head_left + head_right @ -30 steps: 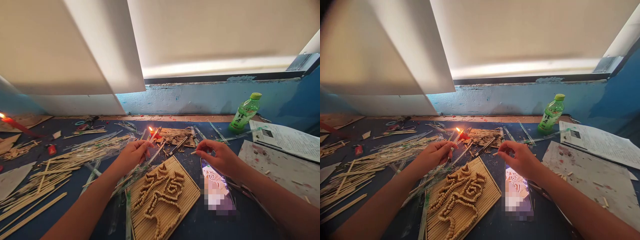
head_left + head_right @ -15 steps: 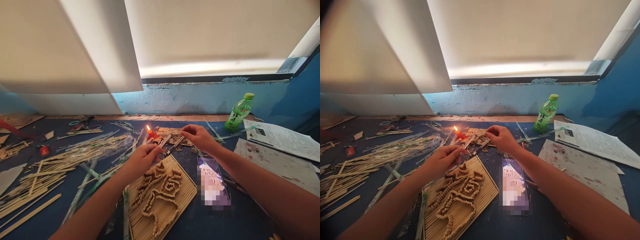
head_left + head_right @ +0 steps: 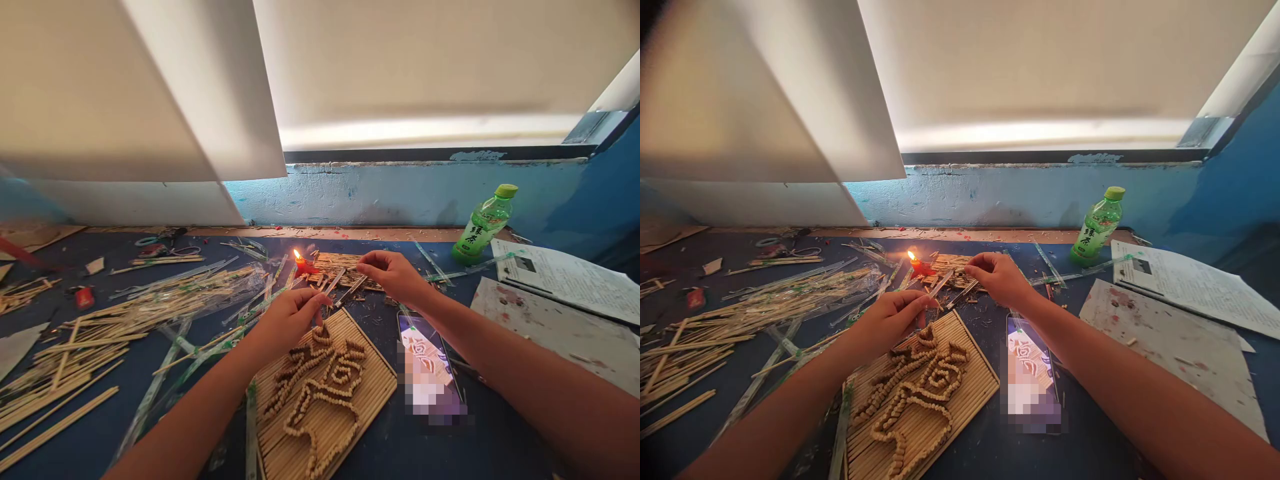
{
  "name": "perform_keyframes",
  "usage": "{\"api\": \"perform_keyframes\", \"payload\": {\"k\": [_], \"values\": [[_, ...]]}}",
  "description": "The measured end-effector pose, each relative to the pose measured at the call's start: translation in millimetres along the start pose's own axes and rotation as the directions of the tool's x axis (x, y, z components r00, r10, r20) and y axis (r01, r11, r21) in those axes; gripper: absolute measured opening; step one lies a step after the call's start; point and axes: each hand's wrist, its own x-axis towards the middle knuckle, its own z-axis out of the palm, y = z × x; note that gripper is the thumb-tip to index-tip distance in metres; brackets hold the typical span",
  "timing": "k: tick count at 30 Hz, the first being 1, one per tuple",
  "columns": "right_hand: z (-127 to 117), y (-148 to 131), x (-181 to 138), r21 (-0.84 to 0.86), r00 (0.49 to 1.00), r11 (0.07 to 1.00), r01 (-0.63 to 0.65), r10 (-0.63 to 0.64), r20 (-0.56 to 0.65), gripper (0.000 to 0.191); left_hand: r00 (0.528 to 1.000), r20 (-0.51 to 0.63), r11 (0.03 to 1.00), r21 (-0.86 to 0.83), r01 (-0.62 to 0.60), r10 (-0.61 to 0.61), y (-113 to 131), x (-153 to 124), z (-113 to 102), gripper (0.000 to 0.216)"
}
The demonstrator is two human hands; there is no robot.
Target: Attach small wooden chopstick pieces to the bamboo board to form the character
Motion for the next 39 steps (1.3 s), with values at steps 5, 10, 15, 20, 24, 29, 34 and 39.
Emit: {"api": "perform_keyframes", "payload": {"k": [5,10,15,20,24,29,34,39], "values": [[3,1,2,0.106,0.994,0.988,-0.111,0.111,0.002,0.021,1.0,-0.018,1.0,0.012,-0.004,0.004,-2,1,0,0.038],[3,3,6,0.224,0.976,0.95,-0.216,0.205,0.069,0.024,0.999,-0.035,1.0,0.028,0.004,-0.003,-1,1,0,0.034],[2,3,7,0.251,0.965,0.934,-0.255,0.229,0.13,0.023,0.998,-0.057,0.999,0.038,0.013,-0.011,0,1,1,0.034],[0,1,7,0.222,0.979,0.954,-0.202,0.196,0.051,0.024,0.998,-0.068,0.999,0.043,0.02,-0.017,-1,1,0,0.034],[2,0,6,0.145,0.99,0.982,-0.125,0.133,-0.047,0.023,0.999,-0.039,0.999,0.04,0.021,-0.02,2,-1,-1,0.036],[8,-3,4,0.089,0.995,0.994,-0.062,0.069,-0.074,0.018,1.0,-0.019,0.999,0.034,0.019,-0.018,4,-2,0,0.036],[10,-1,6,0.108,0.994,0.991,-0.08,0.088,-0.071,0.014,0.998,-0.056,0.999,0.044,-0.001,0.003,-5,0,-3,0.036],[10,8,13,0.193,0.975,0.957,-0.218,0.223,-0.004,0.02,0.992,-0.124,0.997,0.071,-0.026,0.035,-16,-1,-19,0.039]]}}
